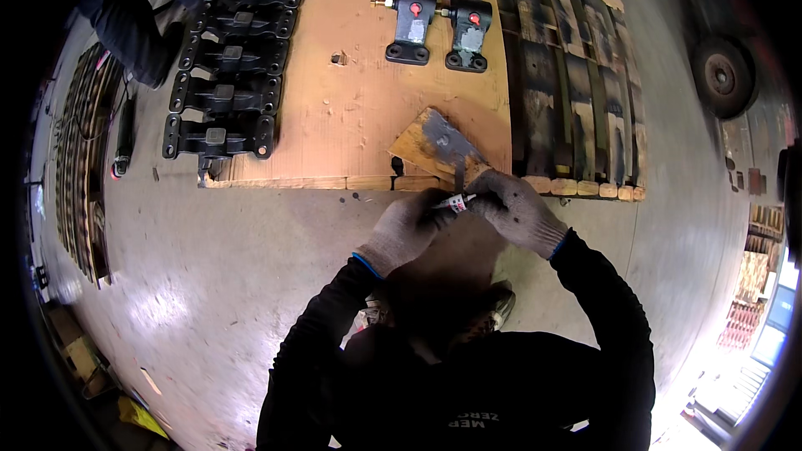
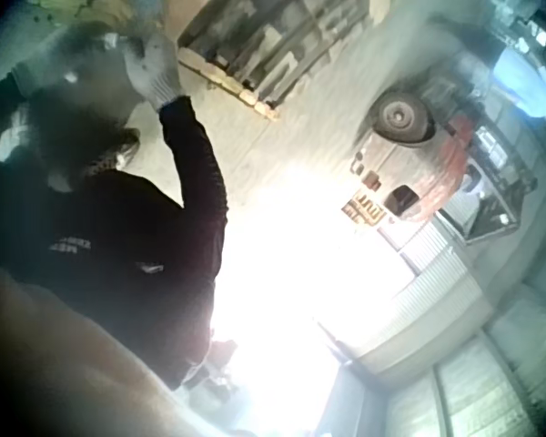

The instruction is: The person assembles mechanical components on a wooden pallet in a workshop. They use a scraper to clean a metal part, apply a red substance from a tube, and manipulate small black mechanical units. The person also handles a long chain-like assembly and uses a power tool briefly.

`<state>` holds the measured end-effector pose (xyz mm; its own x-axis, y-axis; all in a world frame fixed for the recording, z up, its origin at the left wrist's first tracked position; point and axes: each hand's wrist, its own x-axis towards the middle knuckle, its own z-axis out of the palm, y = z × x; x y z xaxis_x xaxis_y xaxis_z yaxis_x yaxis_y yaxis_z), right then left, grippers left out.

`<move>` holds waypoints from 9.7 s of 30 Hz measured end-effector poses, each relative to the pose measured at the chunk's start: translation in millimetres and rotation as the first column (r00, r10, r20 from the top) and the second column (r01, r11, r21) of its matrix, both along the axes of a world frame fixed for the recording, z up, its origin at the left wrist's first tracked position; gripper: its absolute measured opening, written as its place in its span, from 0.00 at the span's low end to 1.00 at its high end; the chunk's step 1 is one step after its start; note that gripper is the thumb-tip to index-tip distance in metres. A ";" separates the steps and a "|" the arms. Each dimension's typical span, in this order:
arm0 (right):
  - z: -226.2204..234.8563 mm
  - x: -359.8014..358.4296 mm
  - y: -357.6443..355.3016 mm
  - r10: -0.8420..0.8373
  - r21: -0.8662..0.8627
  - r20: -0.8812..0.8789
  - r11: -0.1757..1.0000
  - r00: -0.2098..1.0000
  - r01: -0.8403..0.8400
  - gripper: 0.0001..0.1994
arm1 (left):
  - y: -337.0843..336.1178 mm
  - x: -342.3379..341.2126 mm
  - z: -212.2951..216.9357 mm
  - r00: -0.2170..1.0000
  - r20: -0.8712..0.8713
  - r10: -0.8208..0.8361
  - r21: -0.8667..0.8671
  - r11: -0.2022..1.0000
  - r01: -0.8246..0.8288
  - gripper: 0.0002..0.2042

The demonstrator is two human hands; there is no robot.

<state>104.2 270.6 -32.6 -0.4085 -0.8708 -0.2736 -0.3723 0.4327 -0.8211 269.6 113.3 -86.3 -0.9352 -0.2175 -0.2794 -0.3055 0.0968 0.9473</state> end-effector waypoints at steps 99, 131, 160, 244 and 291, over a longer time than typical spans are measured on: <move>-9.5 -37.4 15.3 -0.326 -0.312 0.155 0.880 0.933 0.359 0.06 | -25.5 -102.9 24.1 0.896 0.425 -0.128 -0.857 0.263 0.443 0.10; -2.5 -26.9 7.7 -0.381 -0.254 0.153 0.877 0.912 0.409 0.06 | -62.3 -37.0 21.7 0.995 -0.077 -0.063 -0.551 0.835 0.010 0.08; 28.1 -6.9 -6.1 -0.138 -0.321 -0.031 0.939 0.990 0.121 0.08 | -39.0 -16.6 36.9 0.996 -0.066 -0.063 -0.283 0.958 0.042 0.13; 14.5 -16.4 3.4 -0.292 -0.285 0.097 0.908 0.952 0.307 0.06 | -56.2 -21.4 24.6 0.986 -0.151 -0.068 -0.431 0.902 -0.004 0.12; -17.5 55.7 24.8 -0.326 0.170 0.436 0.945 0.839 0.279 0.07 | 4.3 24.8 49.0 0.991 -0.041 -0.129 -0.575 0.814 0.083 0.13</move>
<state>159.8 295.4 -50.1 -0.4579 -0.6841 -0.5677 0.1919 0.5474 -0.8146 294.4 117.6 -37.2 -0.9746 -0.2142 -0.0652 -0.1927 0.6547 0.7309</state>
